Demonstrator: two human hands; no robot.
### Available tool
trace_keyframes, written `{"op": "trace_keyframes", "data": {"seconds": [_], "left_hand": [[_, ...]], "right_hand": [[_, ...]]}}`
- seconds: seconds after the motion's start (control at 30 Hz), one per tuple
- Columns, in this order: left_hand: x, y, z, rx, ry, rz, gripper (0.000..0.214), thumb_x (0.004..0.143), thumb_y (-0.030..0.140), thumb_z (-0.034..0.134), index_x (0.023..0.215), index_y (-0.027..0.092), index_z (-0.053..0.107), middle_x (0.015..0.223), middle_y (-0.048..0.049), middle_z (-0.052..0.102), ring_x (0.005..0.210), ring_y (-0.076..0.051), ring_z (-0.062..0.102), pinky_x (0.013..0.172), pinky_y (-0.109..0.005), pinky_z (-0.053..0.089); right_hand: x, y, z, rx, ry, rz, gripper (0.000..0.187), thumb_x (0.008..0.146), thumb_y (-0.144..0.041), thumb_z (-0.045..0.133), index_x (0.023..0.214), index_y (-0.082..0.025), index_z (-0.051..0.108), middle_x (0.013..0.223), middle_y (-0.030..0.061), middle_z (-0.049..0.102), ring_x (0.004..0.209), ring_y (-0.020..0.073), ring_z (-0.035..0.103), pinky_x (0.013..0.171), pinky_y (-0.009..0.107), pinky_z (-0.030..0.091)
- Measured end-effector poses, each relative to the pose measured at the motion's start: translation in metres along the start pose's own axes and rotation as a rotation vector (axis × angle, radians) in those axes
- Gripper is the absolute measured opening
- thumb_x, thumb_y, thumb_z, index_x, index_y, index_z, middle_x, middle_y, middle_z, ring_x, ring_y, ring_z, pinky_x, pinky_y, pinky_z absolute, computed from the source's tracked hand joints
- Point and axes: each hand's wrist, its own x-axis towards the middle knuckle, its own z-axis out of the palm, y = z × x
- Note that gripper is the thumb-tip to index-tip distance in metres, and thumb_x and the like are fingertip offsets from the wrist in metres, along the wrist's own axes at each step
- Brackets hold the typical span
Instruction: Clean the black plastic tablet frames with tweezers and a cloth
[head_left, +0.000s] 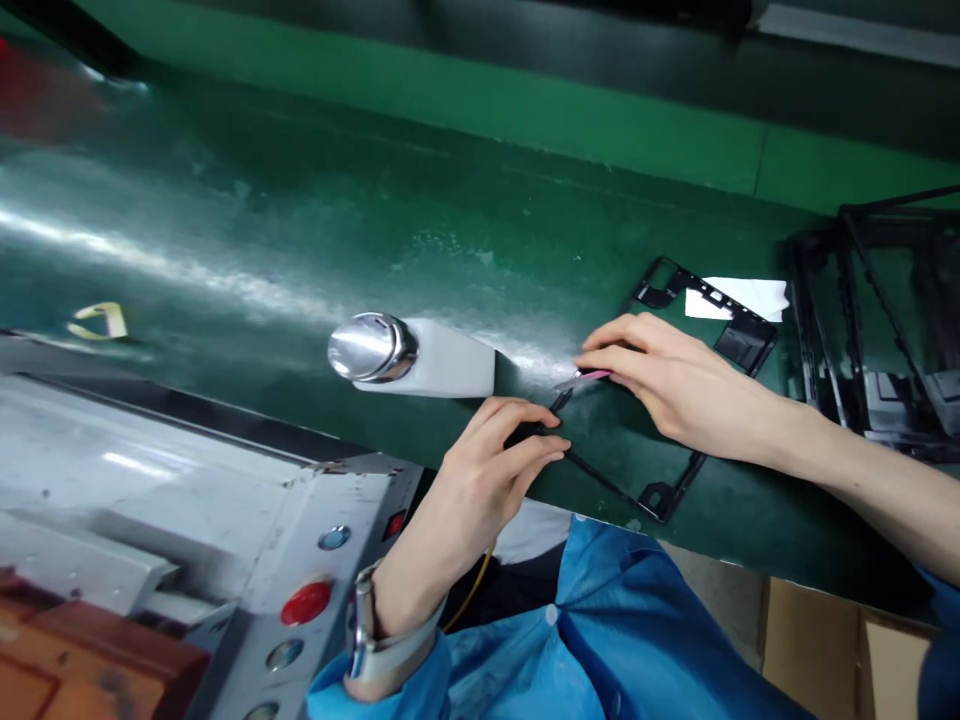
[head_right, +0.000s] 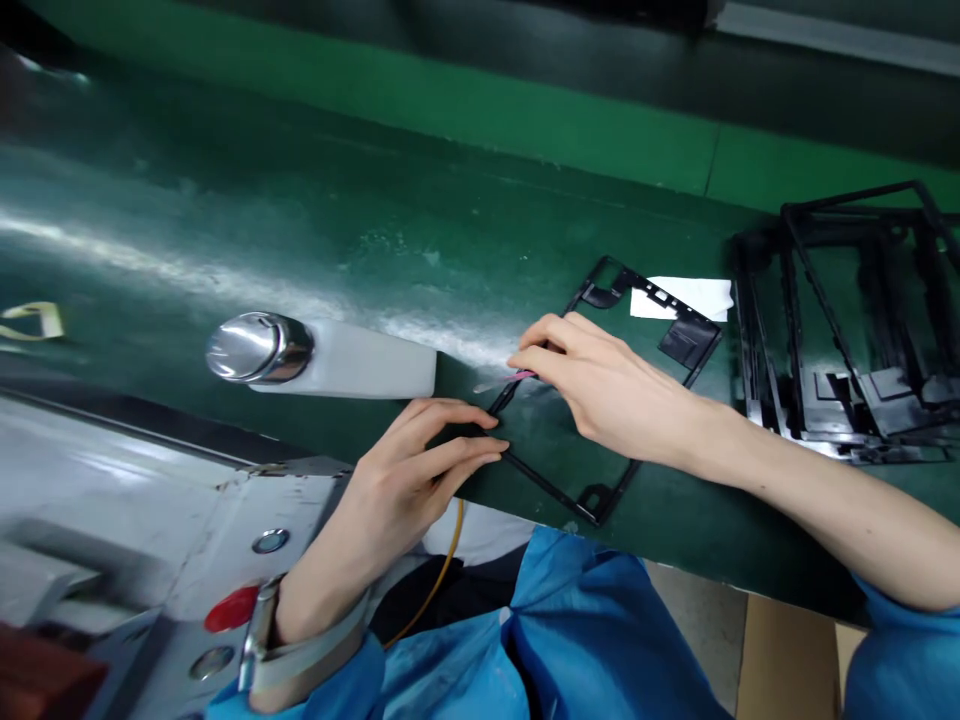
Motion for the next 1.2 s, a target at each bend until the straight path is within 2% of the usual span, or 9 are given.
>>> {"op": "trace_keyframes", "data": {"seconds": [0.1, 0.23, 0.37, 0.47, 0.57, 0.73, 0.83, 0.97, 1.2], "left_hand": [[-0.005, 0.001, 0.002, 0.056, 0.062, -0.026, 0.017, 0.101, 0.005, 0.071, 0.110, 0.019, 0.074, 0.114, -0.0081, 0.072, 0.108, -0.022, 0.065, 0.096, -0.038, 0.058], [-0.010, 0.000, 0.003, 0.145, 0.116, -0.075, 0.009, 0.102, 0.013, 0.072, 0.106, 0.020, 0.075, 0.106, -0.0067, 0.072, 0.098, -0.023, 0.066, 0.090, -0.039, 0.057], [-0.019, 0.001, -0.002, 0.181, 0.161, -0.209, 0.006, 0.107, 0.020, 0.068, 0.106, 0.021, 0.074, 0.102, -0.0041, 0.073, 0.093, -0.022, 0.068, 0.087, -0.037, 0.056], [-0.030, 0.004, -0.002, 0.125, 0.172, -0.373, 0.009, 0.107, 0.029, 0.069, 0.108, 0.022, 0.073, 0.093, -0.0014, 0.071, 0.083, -0.020, 0.067, 0.080, -0.034, 0.056], [-0.036, 0.008, 0.003, 0.109, 0.228, -0.464, 0.015, 0.105, 0.035, 0.072, 0.112, 0.022, 0.074, 0.089, -0.0002, 0.069, 0.075, -0.018, 0.063, 0.075, -0.032, 0.055], [-0.031, 0.013, 0.013, 0.037, 0.228, -0.417, 0.011, 0.106, 0.019, 0.066, 0.111, 0.021, 0.076, 0.098, -0.0027, 0.073, 0.083, -0.018, 0.067, 0.080, -0.032, 0.056], [-0.025, 0.017, 0.015, 0.053, 0.233, -0.376, 0.012, 0.105, 0.015, 0.066, 0.109, 0.020, 0.076, 0.098, -0.0022, 0.073, 0.085, -0.017, 0.069, 0.080, -0.031, 0.057], [-0.019, 0.021, 0.013, 0.106, 0.202, -0.389, 0.011, 0.104, 0.015, 0.068, 0.107, 0.020, 0.077, 0.097, -0.0017, 0.073, 0.086, -0.017, 0.069, 0.077, -0.030, 0.056], [-0.005, 0.019, 0.014, 0.231, 0.163, -0.318, 0.006, 0.104, 0.016, 0.069, 0.103, 0.018, 0.075, 0.093, -0.0019, 0.073, 0.084, -0.019, 0.068, 0.078, -0.033, 0.056]], "right_hand": [[0.013, 0.002, 0.017, -0.248, -0.077, -0.050, 0.040, 0.105, -0.001, 0.051, 0.142, -0.011, 0.065, 0.147, 0.0197, 0.062, 0.117, 0.0334, 0.058, 0.097, 0.048, 0.057], [0.024, 0.000, 0.028, -0.342, -0.063, 0.003, 0.019, 0.110, -0.012, 0.055, 0.109, -0.011, 0.073, 0.112, 0.0157, 0.068, 0.100, 0.0300, 0.057, 0.083, 0.041, 0.053], [0.027, 0.004, 0.025, -0.281, -0.077, -0.002, 0.012, 0.109, -0.015, 0.061, 0.103, -0.013, 0.071, 0.103, 0.0127, 0.067, 0.096, 0.0275, 0.056, 0.079, 0.037, 0.048], [0.024, 0.005, 0.021, -0.172, -0.056, 0.060, 0.011, 0.109, -0.018, 0.064, 0.100, -0.014, 0.068, 0.100, 0.0109, 0.067, 0.095, 0.0265, 0.059, 0.080, 0.037, 0.047], [0.015, 0.000, 0.019, -0.067, -0.039, 0.122, 0.013, 0.104, -0.018, 0.072, 0.093, -0.017, 0.064, 0.095, 0.0070, 0.068, 0.091, 0.0243, 0.060, 0.079, 0.035, 0.046], [-0.012, -0.014, 0.023, -0.020, -0.095, 0.182, 0.020, 0.096, -0.016, 0.075, 0.084, -0.020, 0.059, 0.080, 0.0010, 0.065, 0.077, 0.0200, 0.060, 0.067, 0.031, 0.041], [-0.028, -0.016, 0.036, -0.035, 0.003, 0.106, 0.007, 0.103, -0.021, 0.068, 0.097, -0.018, 0.065, 0.084, 0.0026, 0.068, 0.075, 0.0197, 0.061, 0.065, 0.031, 0.042], [-0.037, -0.016, 0.053, -0.135, 0.157, -0.018, 0.025, 0.112, -0.025, 0.054, 0.093, -0.016, 0.067, 0.076, 0.0033, 0.065, 0.066, 0.0195, 0.056, 0.059, 0.033, 0.039], [-0.035, -0.022, 0.058, -0.226, 0.204, -0.014, 0.031, 0.113, -0.021, 0.051, 0.088, -0.016, 0.067, 0.074, 0.0021, 0.063, 0.068, 0.0199, 0.056, 0.061, 0.036, 0.040]]}}
